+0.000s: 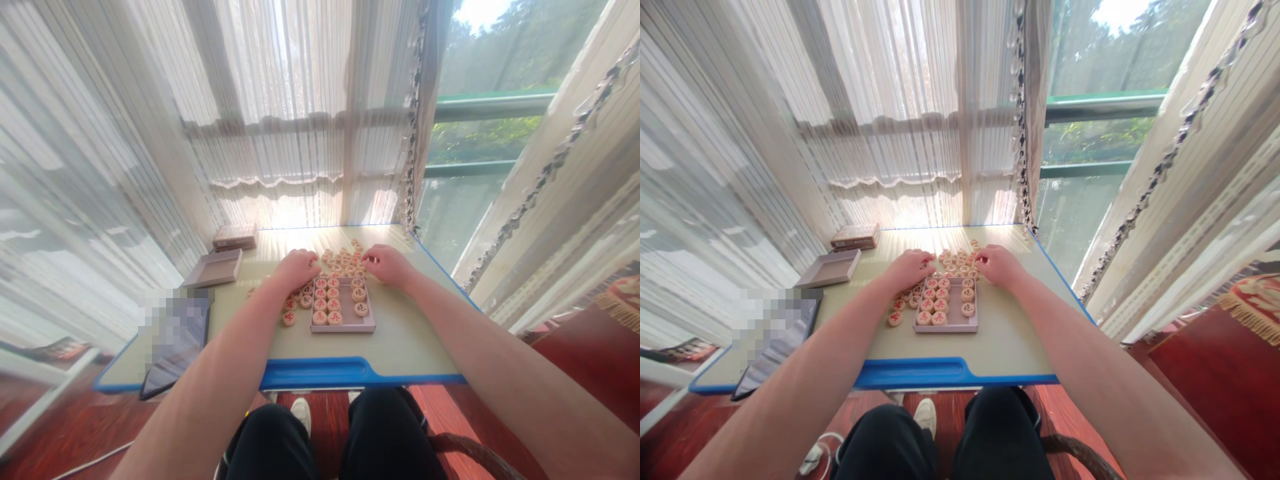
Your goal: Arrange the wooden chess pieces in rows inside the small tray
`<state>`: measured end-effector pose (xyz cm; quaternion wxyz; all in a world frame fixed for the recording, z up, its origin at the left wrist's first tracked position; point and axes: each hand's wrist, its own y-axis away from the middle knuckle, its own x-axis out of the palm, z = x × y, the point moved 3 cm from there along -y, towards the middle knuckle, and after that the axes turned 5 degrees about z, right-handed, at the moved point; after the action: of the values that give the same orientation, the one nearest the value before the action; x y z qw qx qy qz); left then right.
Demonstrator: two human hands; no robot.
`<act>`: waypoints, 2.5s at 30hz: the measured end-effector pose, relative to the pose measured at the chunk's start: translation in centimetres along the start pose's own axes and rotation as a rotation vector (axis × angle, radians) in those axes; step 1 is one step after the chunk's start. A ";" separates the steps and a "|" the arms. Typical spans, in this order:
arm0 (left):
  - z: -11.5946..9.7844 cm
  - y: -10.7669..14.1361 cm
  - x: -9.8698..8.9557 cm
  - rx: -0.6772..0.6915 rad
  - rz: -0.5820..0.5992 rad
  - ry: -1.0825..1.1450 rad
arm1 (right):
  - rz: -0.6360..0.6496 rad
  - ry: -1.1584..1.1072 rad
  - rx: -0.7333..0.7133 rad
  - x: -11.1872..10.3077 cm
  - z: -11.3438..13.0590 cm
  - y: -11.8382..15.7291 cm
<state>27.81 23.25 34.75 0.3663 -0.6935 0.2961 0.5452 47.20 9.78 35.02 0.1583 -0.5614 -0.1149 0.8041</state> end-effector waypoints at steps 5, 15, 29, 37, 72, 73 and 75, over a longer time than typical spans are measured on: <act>0.0 0.3 -0.3 -0.002 0.051 -0.010 | -0.001 0.005 0.008 -0.1 -0.2 0.0; -0.1 0.2 -0.7 -0.003 0.034 0.053 | -0.050 -0.034 -0.016 -0.1 -0.2 0.1; -1.5 0.4 -1.0 0.073 -0.070 0.312 | -0.115 -0.113 -0.212 0.0 3.0 1.2; -1.4 0.4 -0.2 0.120 0.043 0.229 | -0.082 -0.110 -0.185 0.1 2.7 1.0; -5.0 1.2 -2.3 0.128 -0.086 0.806 | -0.056 -0.224 -0.177 -0.4 5.0 2.0; -5.1 1.2 -2.4 0.135 -0.064 0.848 | -0.079 -0.233 -0.193 -0.4 5.0 2.0; -5.3 1.3 -2.3 0.143 -0.010 0.943 | -0.125 -0.244 -0.234 -0.5 5.0 2.0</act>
<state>29.10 18.21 37.48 0.2415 -0.8399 0.4632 0.1475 42.45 7.72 36.41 0.1267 -0.4661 -0.2607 0.8359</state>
